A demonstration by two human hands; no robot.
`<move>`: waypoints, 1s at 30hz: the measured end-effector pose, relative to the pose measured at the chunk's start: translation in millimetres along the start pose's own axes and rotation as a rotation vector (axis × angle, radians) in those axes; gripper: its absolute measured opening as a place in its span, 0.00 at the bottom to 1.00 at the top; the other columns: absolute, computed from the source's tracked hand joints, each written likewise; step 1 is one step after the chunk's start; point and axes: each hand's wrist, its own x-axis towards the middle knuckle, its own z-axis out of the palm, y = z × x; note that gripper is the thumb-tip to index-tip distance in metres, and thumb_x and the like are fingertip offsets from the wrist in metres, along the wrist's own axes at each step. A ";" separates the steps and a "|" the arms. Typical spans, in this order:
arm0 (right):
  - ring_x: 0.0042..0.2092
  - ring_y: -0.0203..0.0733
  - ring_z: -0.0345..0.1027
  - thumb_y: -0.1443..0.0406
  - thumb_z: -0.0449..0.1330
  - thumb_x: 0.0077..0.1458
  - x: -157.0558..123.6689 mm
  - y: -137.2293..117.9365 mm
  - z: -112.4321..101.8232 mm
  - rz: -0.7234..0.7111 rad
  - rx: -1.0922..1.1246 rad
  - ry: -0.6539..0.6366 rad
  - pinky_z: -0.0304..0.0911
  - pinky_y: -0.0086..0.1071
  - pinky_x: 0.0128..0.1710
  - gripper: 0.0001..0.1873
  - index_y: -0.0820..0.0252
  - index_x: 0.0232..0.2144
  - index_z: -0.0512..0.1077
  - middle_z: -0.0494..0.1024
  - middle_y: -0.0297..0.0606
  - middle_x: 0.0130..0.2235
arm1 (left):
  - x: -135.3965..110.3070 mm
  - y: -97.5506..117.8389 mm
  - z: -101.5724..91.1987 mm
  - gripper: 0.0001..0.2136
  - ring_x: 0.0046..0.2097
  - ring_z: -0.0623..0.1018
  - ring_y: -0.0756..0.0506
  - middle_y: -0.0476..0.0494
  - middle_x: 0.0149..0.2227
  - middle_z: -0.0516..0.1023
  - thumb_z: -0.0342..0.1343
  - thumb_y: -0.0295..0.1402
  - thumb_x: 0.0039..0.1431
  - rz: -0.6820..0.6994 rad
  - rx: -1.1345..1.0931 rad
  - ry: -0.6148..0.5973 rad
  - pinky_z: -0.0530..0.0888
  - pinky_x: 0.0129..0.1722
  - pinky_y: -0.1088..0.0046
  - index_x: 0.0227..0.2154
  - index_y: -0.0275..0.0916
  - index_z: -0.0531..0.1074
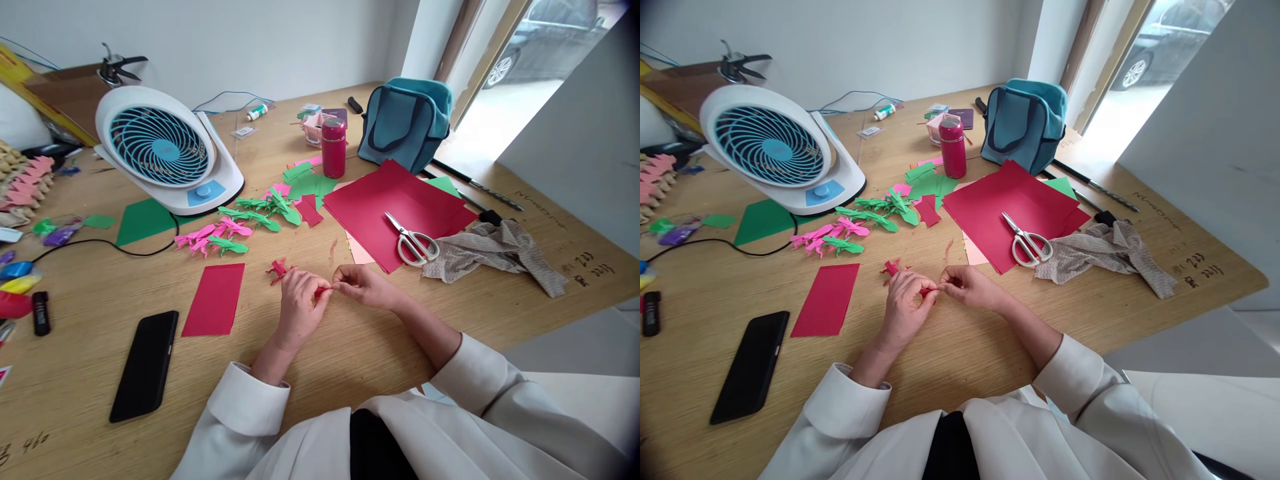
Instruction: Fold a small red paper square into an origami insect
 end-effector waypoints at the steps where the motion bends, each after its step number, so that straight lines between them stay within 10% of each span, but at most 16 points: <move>1: 0.26 0.32 0.52 0.50 0.59 0.57 -0.1 -0.8 -0.3 -0.009 -0.021 0.034 0.49 0.28 0.26 0.20 0.62 0.29 0.67 0.63 0.29 0.25 | -0.1 0.2 0.2 0.04 0.39 0.72 0.43 0.49 0.31 0.77 0.57 0.27 0.59 -0.009 0.009 0.003 0.66 0.54 0.56 0.30 0.42 0.69; 7: 0.32 0.36 0.63 0.59 0.59 0.60 -1.7 -5.5 -0.4 -0.162 -0.094 0.199 0.62 0.31 0.35 0.10 0.61 0.33 0.70 0.71 0.35 0.32 | -0.7 1.3 2.2 0.07 0.38 0.73 0.42 0.49 0.29 0.76 0.58 0.24 0.56 -0.040 0.062 0.052 0.66 0.53 0.55 0.29 0.43 0.67; 18: 0.36 0.40 0.64 0.67 0.52 0.64 -2.0 -3.6 4.5 -0.426 -0.481 0.133 0.63 0.34 0.38 0.06 0.59 0.35 0.67 0.69 0.40 0.36 | -2.3 3.2 1.2 0.07 0.37 0.73 0.43 0.50 0.28 0.76 0.60 0.26 0.57 -0.043 0.055 0.068 0.67 0.53 0.55 0.28 0.42 0.69; 30: 0.37 0.42 0.62 0.67 0.50 0.64 -2.8 -4.2 5.4 -0.363 -0.564 0.045 0.62 0.35 0.39 0.05 0.57 0.34 0.61 0.67 0.40 0.37 | -1.1 -1.1 1.1 0.07 0.37 0.72 0.42 0.49 0.28 0.75 0.59 0.26 0.56 -0.031 -0.012 -0.003 0.67 0.48 0.59 0.27 0.42 0.68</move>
